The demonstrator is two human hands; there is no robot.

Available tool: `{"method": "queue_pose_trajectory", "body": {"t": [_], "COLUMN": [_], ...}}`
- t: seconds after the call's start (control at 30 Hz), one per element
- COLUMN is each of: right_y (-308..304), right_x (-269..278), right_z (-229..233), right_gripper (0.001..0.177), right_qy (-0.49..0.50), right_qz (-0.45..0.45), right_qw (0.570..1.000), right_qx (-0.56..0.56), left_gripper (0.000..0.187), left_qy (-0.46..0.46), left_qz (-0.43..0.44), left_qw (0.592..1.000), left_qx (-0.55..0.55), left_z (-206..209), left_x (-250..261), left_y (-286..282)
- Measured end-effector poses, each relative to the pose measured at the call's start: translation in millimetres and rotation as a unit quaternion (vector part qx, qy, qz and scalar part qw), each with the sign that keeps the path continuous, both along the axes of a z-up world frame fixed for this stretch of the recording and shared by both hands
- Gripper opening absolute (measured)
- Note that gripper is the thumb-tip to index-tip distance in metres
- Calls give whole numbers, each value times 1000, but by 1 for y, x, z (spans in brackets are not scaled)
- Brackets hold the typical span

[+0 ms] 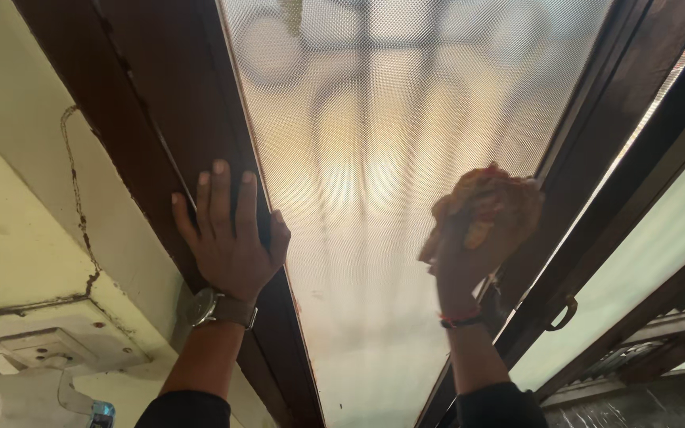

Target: The person wipes the metal frame and mesh screen of a window using a cloth. They clean the top, sides, and lower sections of the frame, moving the cloth along the edges and across the mesh surface.

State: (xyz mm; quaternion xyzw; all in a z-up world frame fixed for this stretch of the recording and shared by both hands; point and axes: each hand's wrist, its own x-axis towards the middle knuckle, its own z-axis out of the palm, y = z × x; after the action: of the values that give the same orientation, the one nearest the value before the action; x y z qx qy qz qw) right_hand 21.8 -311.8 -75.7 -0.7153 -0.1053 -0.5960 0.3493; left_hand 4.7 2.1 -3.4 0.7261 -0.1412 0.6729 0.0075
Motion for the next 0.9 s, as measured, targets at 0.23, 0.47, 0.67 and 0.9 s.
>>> {"method": "queue_pose_trajectory", "body": {"t": [0.23,0.47,0.67,0.9], "right_y": [79,-20,-15,22], "right_x": [-37,28,1,-38], "right_z": [35,0,5,47], "right_gripper": [17,27,39,32], "right_qy": [-49,253,-87,-97], "right_qz": [93,-124,29,108], "right_qw": [939,955,995,936], "right_qx": [-329,-93,27,-321], "left_gripper": [51,51,51,50], "left_qy": [1,4,1,-1], "left_qz": [-3,3,5,-1], "left_qw": [1000,1000,1000,1000], "left_qx": [3,-1,-2,3], "left_z": [2,0,-1,1], "left_x": [-4,-1,-1,-2], "left_y": [0,-1,-1,0]}}
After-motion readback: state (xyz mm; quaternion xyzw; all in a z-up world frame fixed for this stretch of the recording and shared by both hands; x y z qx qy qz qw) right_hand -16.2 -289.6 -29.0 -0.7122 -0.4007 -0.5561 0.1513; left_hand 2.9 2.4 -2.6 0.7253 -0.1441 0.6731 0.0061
